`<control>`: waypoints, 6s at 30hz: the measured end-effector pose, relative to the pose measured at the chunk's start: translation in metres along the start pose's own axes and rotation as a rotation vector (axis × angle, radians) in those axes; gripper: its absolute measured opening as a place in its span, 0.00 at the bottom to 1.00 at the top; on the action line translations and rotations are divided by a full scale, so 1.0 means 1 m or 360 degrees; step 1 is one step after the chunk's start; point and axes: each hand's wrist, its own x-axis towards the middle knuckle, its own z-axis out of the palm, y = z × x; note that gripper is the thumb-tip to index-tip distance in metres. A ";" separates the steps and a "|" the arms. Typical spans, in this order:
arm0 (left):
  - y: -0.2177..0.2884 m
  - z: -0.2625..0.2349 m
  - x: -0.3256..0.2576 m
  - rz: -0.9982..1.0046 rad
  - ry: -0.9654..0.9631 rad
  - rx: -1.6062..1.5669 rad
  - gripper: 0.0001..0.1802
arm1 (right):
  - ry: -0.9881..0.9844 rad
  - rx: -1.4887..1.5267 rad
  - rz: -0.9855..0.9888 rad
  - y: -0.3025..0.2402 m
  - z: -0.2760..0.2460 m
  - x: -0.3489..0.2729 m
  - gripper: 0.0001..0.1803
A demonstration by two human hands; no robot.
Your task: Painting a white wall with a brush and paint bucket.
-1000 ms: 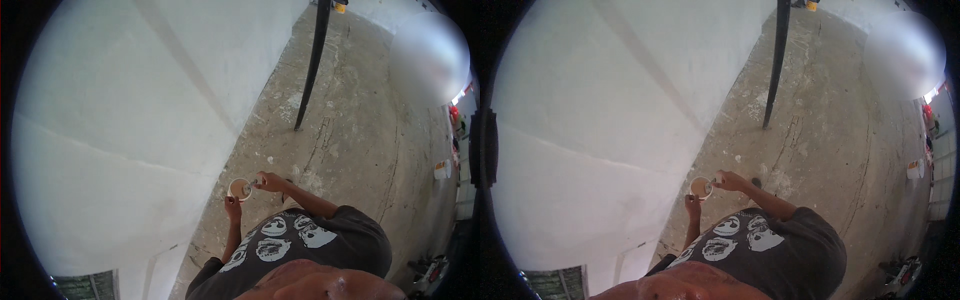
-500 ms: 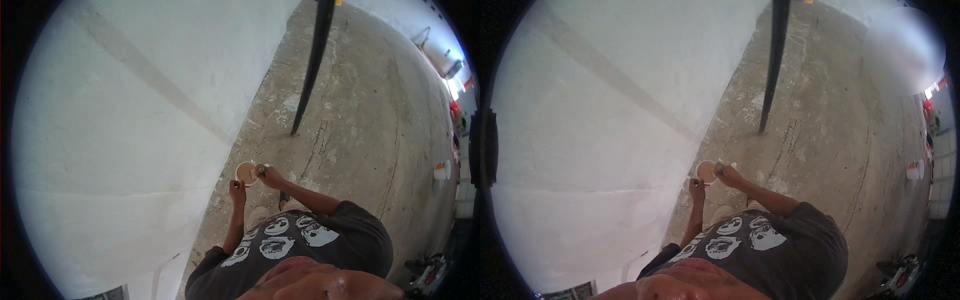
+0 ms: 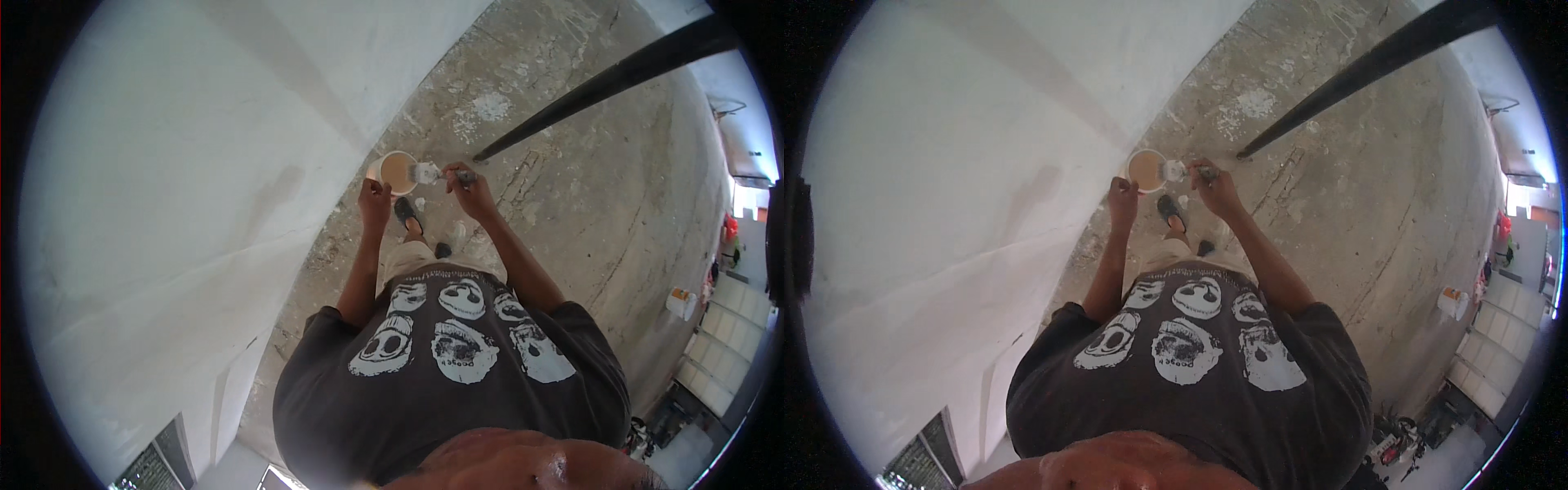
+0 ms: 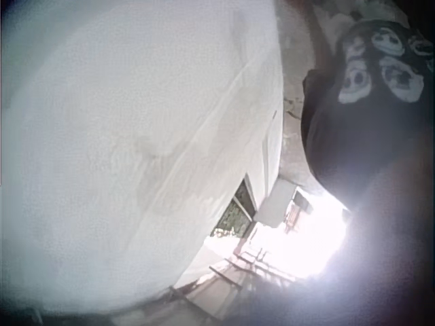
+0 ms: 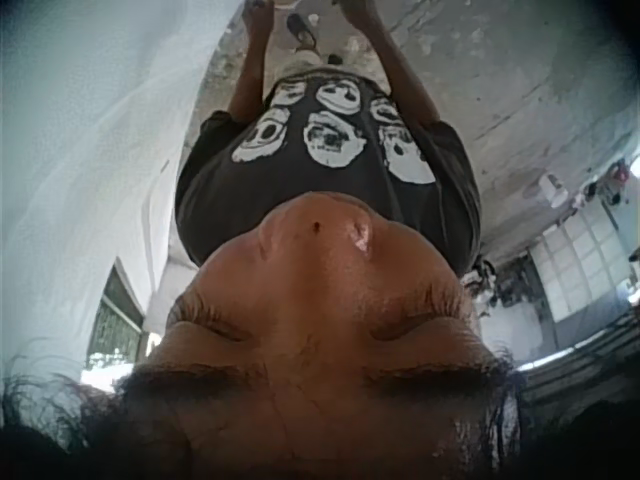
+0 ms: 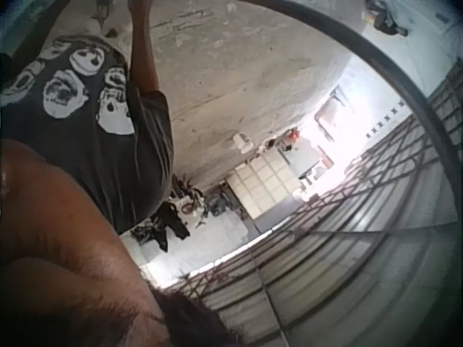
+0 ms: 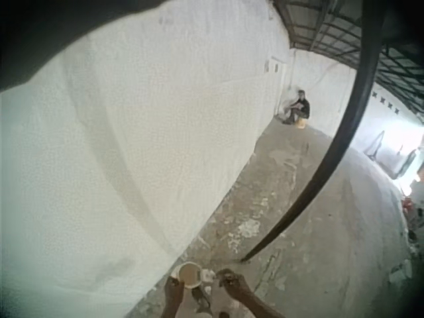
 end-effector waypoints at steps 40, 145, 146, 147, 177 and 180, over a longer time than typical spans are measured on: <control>-0.009 -0.008 0.107 0.0055 -0.0318 -0.0215 0.12 | 0.0739 -0.0502 -0.0199 -0.021 0.027 0.113 0.25; -0.285 -0.122 0.053 -0.0362 -0.0109 0.0802 0.28 | 0.0073 0.1388 0.0153 -0.025 -0.041 0.093 0.07; -0.269 -0.114 0.052 -0.0523 -0.0029 0.0531 0.28 | 0.0086 0.1384 0.0152 -0.023 -0.043 0.091 0.07; -0.256 -0.109 0.051 -0.0684 0.0059 0.0257 0.28 | 0.0104 0.1357 0.0173 -0.022 -0.043 0.092 0.07; -0.198 -0.090 0.072 -0.0836 0.0053 0.0987 0.29 | 0.0195 0.1117 0.0338 -0.010 -0.037 0.092 0.13; -0.222 -0.100 0.071 -0.0863 0.0031 0.1025 0.29 | 0.0169 0.1165 0.0366 -0.014 -0.035 0.093 0.11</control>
